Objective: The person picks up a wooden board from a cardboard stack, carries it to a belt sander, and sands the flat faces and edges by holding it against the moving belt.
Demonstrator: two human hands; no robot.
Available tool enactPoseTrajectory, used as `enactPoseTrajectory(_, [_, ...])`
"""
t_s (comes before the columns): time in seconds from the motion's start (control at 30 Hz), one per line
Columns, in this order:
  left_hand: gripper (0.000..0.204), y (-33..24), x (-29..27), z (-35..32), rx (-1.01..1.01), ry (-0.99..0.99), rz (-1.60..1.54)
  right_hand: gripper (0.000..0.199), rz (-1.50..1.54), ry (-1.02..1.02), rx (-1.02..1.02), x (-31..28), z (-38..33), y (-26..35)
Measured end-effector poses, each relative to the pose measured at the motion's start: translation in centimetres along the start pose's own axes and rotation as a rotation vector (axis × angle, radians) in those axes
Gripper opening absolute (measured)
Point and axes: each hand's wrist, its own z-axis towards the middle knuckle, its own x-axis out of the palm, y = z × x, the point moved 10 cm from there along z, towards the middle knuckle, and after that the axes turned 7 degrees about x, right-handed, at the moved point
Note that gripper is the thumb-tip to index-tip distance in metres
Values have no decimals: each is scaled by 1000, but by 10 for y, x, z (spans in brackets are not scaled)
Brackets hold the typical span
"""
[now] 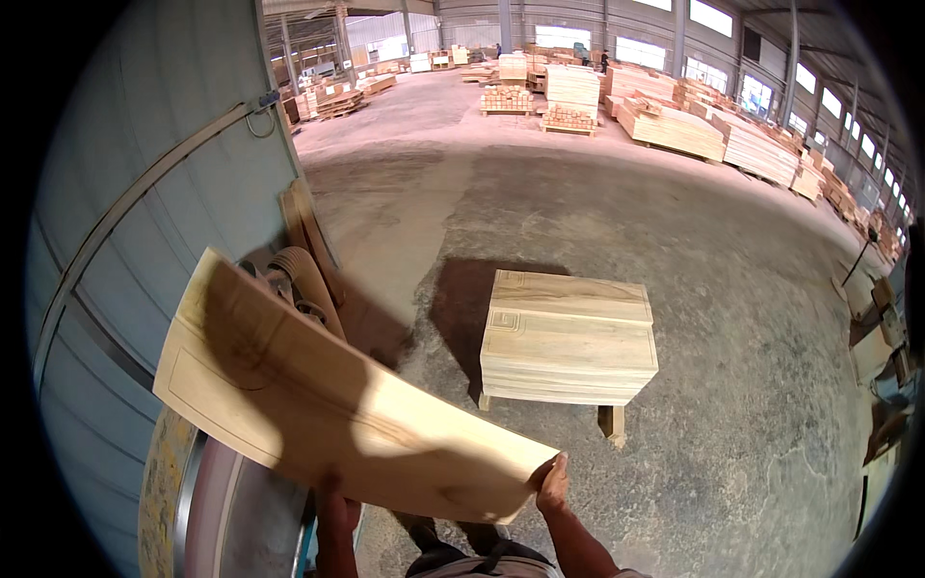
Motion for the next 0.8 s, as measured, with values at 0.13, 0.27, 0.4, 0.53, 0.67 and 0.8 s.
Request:
enactPoseTrajectory(0.13, [52,-22,9,20,-72,-41,22,41,362,-138,226,-33,20,-54])
enactPoseTrajectory(0.27, [42,-56,77,6,192,33,357,55,-30,-293,343,-65,-26,-63])
enactPoseTrajectory(0.4, [21,-44,149,-13,106,129,590,54,-930,-289,-176,-71,-22,-8])
enactPoseTrajectory(0.53, [30,8,172,-24,38,494,783,46,-308,-32,88,-110,21,-19])
enactPoseTrajectory(0.67, [36,47,134,-29,-133,607,973,58,-126,-68,32,-59,-42,71])
enactPoseTrajectory(0.8, [41,67,108,-28,-240,616,920,55,-46,-20,-117,-33,-76,126])
